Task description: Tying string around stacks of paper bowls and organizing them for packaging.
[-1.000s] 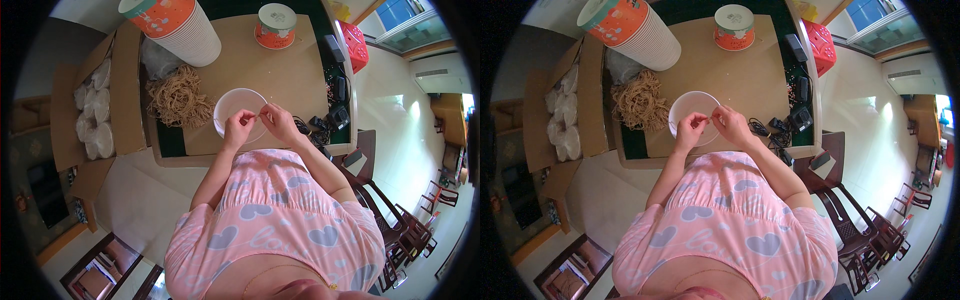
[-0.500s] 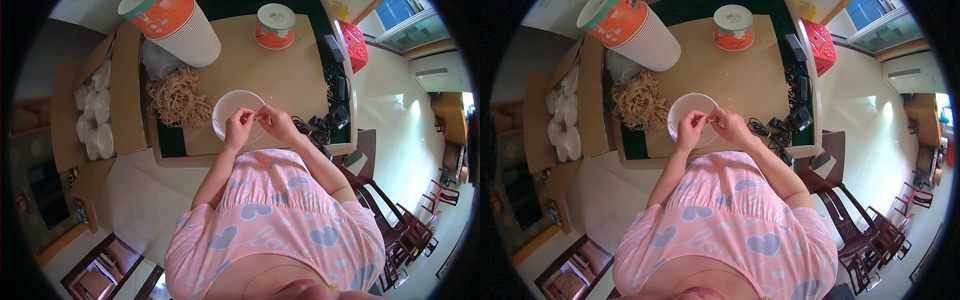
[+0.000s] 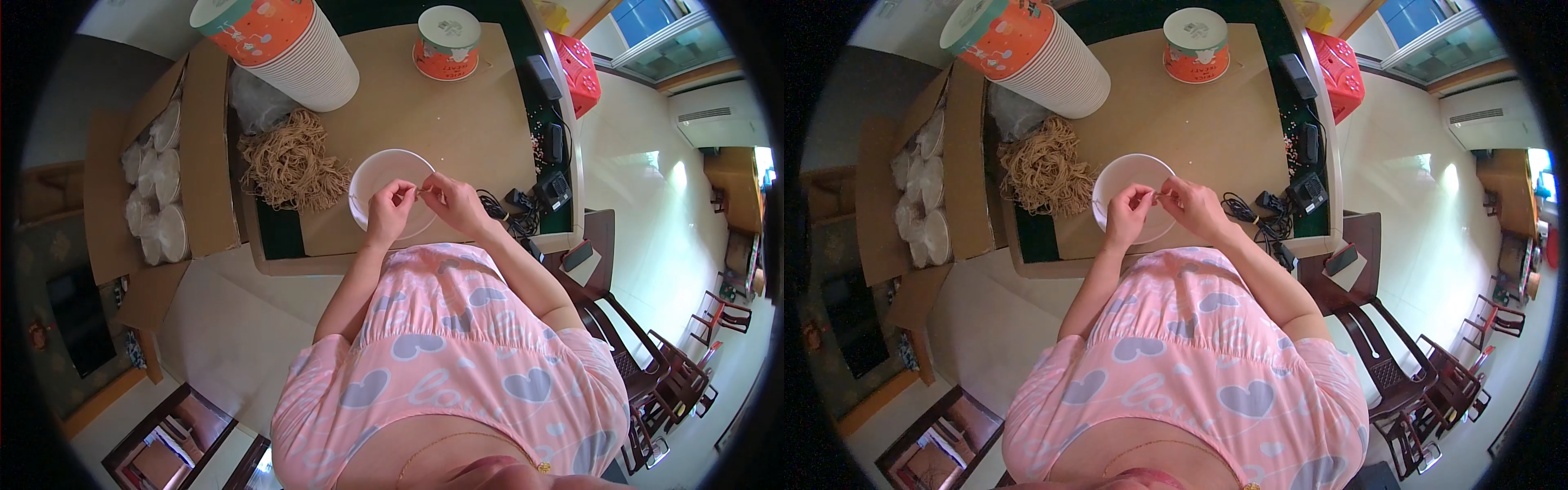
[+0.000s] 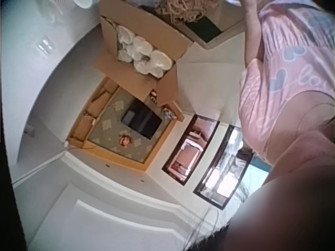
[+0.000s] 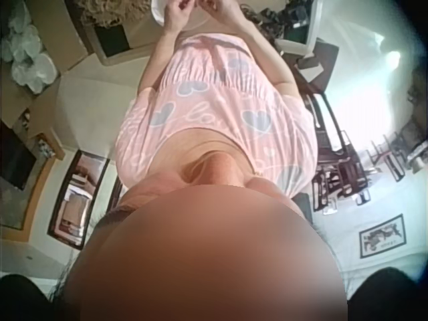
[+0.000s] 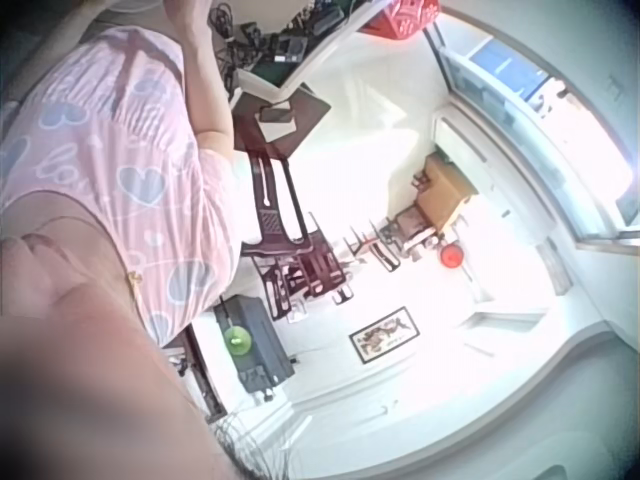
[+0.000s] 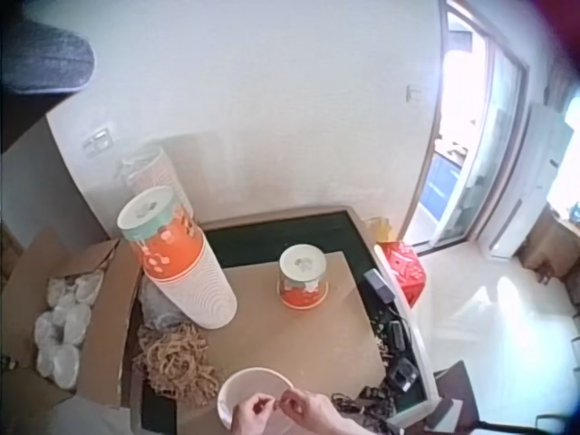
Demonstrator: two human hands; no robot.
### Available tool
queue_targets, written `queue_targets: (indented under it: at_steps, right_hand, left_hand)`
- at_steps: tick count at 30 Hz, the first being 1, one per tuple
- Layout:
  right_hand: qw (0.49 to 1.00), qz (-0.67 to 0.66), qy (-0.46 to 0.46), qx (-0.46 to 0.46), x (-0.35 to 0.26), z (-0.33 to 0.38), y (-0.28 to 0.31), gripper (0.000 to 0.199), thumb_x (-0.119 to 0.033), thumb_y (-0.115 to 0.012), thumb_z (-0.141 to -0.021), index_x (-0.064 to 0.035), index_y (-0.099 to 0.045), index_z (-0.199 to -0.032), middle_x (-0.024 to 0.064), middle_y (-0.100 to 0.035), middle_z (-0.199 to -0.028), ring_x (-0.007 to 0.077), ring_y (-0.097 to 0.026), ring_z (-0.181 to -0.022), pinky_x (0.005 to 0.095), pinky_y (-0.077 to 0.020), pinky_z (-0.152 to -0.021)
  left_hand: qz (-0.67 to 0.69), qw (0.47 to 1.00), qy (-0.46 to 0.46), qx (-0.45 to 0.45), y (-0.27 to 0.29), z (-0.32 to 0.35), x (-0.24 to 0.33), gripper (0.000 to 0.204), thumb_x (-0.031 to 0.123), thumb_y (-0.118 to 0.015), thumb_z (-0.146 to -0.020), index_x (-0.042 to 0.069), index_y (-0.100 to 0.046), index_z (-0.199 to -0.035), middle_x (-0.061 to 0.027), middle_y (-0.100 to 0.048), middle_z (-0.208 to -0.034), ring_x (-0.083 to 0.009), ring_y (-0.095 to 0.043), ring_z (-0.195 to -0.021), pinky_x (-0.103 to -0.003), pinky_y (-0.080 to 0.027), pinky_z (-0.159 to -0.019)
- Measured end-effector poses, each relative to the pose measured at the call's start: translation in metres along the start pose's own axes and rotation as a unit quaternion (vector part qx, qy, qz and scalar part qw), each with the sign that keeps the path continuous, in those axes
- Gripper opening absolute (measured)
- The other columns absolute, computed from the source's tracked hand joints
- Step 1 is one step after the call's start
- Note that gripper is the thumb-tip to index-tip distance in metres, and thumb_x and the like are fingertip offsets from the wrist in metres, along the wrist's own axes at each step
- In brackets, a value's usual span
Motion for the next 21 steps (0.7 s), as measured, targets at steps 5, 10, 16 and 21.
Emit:
queue_targets:
  at_steps: [5,10,16,21]
  right_hand:
    - [1.0,-0.002,0.008,0.011,0.0042,-0.0002,-0.0006,0.013,-0.013,-0.059,-0.084,-0.0041,-0.058,-0.093,0.0122,-0.064,-0.074,0.0263,-0.062,-0.061,0.034,-0.0482,-0.056]
    - [0.999,-0.027,-0.003,0.038,0.0083,0.0002,-0.001,0.011,-0.011,-0.059,-0.084,-0.0035,-0.058,-0.093,0.0122,-0.064,-0.074,0.0248,-0.061,-0.059,0.0328,-0.0473,-0.055]
    - [0.999,-0.019,0.008,0.039,0.0046,0.0003,0.0,0.011,-0.011,-0.059,-0.084,-0.0031,-0.058,-0.093,0.0118,-0.063,-0.074,0.0232,-0.059,-0.057,0.032,-0.0467,-0.054]
    - [0.999,-0.018,0.021,0.039,0.0053,0.0013,-0.0012,0.01,-0.01,-0.058,-0.085,-0.0022,-0.057,-0.092,0.012,-0.063,-0.073,0.0234,-0.06,-0.058,0.0313,-0.0468,-0.055]
  left_hand:
    - [-0.017,1.0,-0.002,-0.003,0.001,0.0014,0.0015,0.008,0.009,-0.059,-0.089,0.002,-0.064,-0.089,-0.0016,-0.067,-0.072,-0.0038,-0.054,-0.055,-0.02,-0.041,-0.048]
    - [-0.022,0.999,0.026,0.001,0.0026,0.0029,0.0057,0.009,0.01,-0.061,-0.086,0.001,-0.064,-0.086,-0.0041,-0.066,-0.072,-0.0095,-0.061,-0.06,-0.024,-0.047,-0.057]
    - [-0.017,0.999,-0.018,0.021,-0.0002,0.0008,0.0029,0.009,0.01,-0.063,-0.085,0.001,-0.064,-0.086,-0.0043,-0.066,-0.071,-0.009,-0.059,-0.059,-0.025,-0.047,-0.056]
    - [-0.042,0.999,-0.017,-0.016,-0.0023,0.0016,0.0074,0.007,0.005,-0.06,-0.087,0.0,-0.065,-0.089,-0.0036,-0.067,-0.076,-0.0068,-0.061,-0.065,-0.022,-0.048,-0.061]
Point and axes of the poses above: each hand's wrist, its own z-axis away from the middle knuckle, its own y-axis out of the back of the hand, x = y × z, the point moved 3 cm from there along -z, towards the middle knuckle
